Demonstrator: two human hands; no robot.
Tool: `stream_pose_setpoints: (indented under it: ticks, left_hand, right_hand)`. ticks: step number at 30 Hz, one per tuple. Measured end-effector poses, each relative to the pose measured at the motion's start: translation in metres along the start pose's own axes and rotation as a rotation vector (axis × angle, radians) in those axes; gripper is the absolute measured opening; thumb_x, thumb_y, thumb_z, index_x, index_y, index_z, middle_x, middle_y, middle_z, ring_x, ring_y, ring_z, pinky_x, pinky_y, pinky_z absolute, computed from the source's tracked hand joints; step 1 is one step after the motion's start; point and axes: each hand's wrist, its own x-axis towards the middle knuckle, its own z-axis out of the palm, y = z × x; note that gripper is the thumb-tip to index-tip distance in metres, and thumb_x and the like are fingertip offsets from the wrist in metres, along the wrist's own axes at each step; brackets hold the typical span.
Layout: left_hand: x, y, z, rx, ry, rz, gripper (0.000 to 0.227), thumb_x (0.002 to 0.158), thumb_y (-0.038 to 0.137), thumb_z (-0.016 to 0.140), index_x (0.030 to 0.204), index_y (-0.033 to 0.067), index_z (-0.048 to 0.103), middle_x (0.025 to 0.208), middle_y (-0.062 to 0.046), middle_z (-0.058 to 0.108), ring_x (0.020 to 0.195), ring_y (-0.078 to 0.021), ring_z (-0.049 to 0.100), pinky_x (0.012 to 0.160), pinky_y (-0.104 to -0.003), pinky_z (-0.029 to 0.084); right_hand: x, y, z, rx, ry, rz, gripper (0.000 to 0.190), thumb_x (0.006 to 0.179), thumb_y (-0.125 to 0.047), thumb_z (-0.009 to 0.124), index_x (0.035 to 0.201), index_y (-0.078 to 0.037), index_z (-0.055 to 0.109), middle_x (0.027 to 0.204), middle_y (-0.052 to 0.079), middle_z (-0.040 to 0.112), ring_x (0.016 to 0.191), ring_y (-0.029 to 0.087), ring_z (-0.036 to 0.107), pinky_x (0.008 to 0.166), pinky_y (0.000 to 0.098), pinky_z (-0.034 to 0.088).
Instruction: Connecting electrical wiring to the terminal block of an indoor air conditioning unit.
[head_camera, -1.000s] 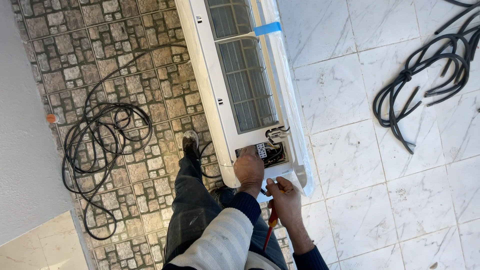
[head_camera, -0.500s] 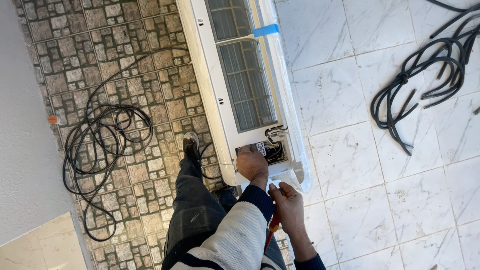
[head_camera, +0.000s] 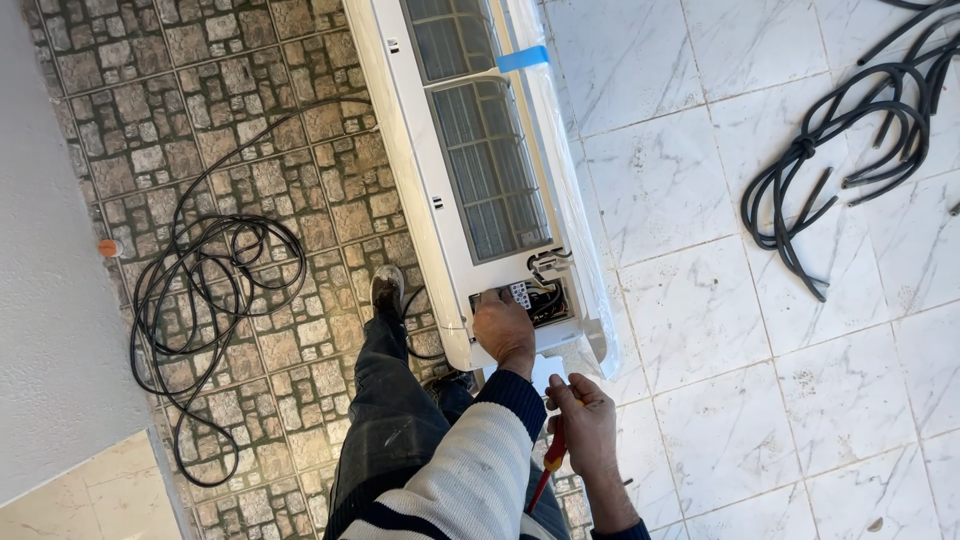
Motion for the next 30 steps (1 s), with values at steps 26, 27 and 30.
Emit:
stream_pose_setpoints:
  ticks: [26,27,30]
  left_hand:
    - [0.011,0.015,0.004,-0.151,-0.164,-0.445,0.018,0.087,0.006,0.063,0.091,0.002,0.08,0.084,-0.013,0.077,0.075,-0.0253,0.076,0.071,-0.039,0.062]
    - [0.01,0.019,0.0,-0.149,-0.181,-0.469,0.017,0.086,0.005,0.063,0.088,0.0,0.08,0.081,-0.013,0.076,0.073,-0.0247,0.076,0.069,-0.039,0.062]
    - [0.006,0.025,-0.01,-0.034,-0.217,-0.371,0.017,0.088,0.003,0.063,0.087,-0.0013,0.079,0.088,-0.015,0.075,0.077,-0.0267,0.076,0.071,-0.04,0.062]
  right_hand:
    - [0.004,-0.019,0.008,-0.039,0.016,0.017,0.071,0.089,-0.027,0.075,0.141,0.013,0.049,0.082,0.015,0.071,0.058,0.014,0.064,0.046,0.0285,0.053]
    - [0.003,-0.02,0.009,-0.047,0.014,0.032,0.073,0.089,-0.027,0.075,0.143,0.012,0.046,0.081,0.016,0.07,0.055,0.016,0.062,0.045,0.0286,0.052]
    - [0.006,-0.015,0.006,-0.027,0.024,0.031,0.073,0.088,-0.027,0.076,0.142,0.014,0.048,0.079,0.017,0.069,0.053,0.017,0.061,0.044,0.0291,0.051]
